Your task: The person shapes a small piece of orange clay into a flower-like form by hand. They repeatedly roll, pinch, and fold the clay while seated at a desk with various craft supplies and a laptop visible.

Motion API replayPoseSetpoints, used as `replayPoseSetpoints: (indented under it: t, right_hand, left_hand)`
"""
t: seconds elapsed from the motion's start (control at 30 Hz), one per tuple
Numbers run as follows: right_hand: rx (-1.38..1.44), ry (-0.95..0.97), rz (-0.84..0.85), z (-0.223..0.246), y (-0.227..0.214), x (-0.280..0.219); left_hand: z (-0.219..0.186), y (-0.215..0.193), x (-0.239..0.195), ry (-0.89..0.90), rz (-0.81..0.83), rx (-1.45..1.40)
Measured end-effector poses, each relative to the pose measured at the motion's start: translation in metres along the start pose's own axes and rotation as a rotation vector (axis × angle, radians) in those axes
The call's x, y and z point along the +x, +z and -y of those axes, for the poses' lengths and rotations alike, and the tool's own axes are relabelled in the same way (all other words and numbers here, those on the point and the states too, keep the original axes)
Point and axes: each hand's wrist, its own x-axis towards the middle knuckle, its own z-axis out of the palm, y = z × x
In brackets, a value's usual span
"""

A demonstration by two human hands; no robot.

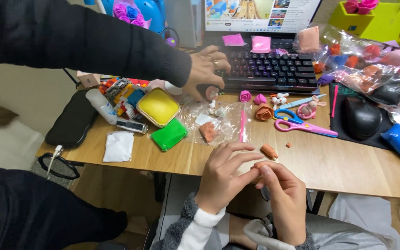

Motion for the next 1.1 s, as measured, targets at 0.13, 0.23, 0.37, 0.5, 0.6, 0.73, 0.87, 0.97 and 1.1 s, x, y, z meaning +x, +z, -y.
replayPoseSetpoints:
  t: [0.13,0.23,0.37,0.5,0.6,0.73,0.87,0.97,1.1]
  right_hand:
    - [-0.006,-0.039,0.042,-0.01,-0.003,0.0]
    - [0.069,-0.014,0.066,-0.014,-0.005,0.0]
    - [0.22,0.019,0.063,-0.018,-0.009,0.0]
    - [0.116,-0.028,0.029,-0.018,-0.009,-0.003]
    - [0.069,0.003,0.001,-0.01,-0.008,-0.007]
    - [0.052,0.023,0.038,-0.014,-0.013,-0.004]
    - [0.187,0.078,0.043,-0.018,-0.017,-0.003]
    - [0.255,0.064,0.05,-0.018,-0.019,-0.002]
    - [0.239,-0.065,0.095,-0.015,-0.017,-0.006]
  left_hand:
    - [-0.006,-0.007,0.003,-0.008,0.078,-0.033]
    - [-0.01,-0.012,0.004,-0.006,0.143,-0.039]
    - [-0.011,-0.015,0.003,0.013,0.195,-0.085]
    - [-0.015,-0.014,0.004,-0.013,0.151,-0.12]
    - [-0.017,-0.012,0.004,-0.001,0.127,-0.108]
    - [-0.013,-0.008,-0.001,0.021,0.102,-0.089]
    - [-0.011,-0.005,-0.004,0.052,0.103,-0.047]
    - [-0.012,-0.002,-0.005,0.015,0.097,-0.103]
    - [-0.031,0.002,0.002,-0.206,-0.008,-0.504]
